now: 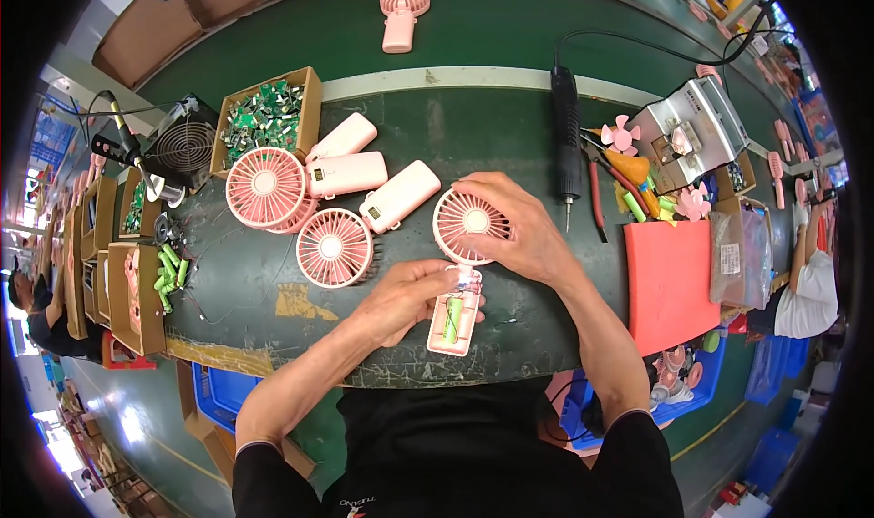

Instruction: The person collects portable fan parts from a tray, connects circuit boards to fan head assemblies by hand, attaches handle casings, and fastens the housings using an electric screwdriver.

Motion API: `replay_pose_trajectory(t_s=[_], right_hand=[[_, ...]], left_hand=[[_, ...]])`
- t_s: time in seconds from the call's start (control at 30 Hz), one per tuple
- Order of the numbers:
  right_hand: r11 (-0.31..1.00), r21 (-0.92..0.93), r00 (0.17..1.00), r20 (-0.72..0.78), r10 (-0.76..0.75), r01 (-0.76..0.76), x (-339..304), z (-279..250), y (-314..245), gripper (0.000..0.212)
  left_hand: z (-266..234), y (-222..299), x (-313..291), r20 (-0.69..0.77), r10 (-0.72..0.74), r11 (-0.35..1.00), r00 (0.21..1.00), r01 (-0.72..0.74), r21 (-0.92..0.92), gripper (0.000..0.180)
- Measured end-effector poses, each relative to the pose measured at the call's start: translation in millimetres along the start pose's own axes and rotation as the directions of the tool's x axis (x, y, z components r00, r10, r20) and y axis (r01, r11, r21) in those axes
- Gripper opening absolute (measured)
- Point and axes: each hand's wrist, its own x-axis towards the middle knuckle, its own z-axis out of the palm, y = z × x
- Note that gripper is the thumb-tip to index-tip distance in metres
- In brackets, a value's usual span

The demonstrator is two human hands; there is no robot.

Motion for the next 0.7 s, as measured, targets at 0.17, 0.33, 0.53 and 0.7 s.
replay_pose_trajectory(t_s=[0.17, 0.33, 0.53, 0.7], right_hand=[[0.964, -0.247, 0.986, -0.107, -0.130, 0.101, -11, -17, -32, 0.040], [0.968, -0.171, 0.956, 0.258, -0.136, 0.184, -30, 4, -58, 0.020], [0.912, -0.322, 0.966, 0.130, -0.225, 0.255, -40, 16, -52, 0.024], [0.844, -0.466, 0.963, 0.179, -0.203, 0.265, -42, 15, -57, 0.027]], left_hand=[[1, -6, -3, -0.085, 0.035, 0.999, 0.996, -0.038, -0.034, 0.029], [-3, -13, -7, -0.101, 0.123, 0.989, 0.987, -0.130, -0.070, 0.032], [3, -13, -11, -0.079, 0.101, 0.993, 0.992, -0.106, -0.056, 0.042], [3, -16, -12, -0.001, 0.192, 0.957, 0.981, -0.187, 0.221, 0.053]])
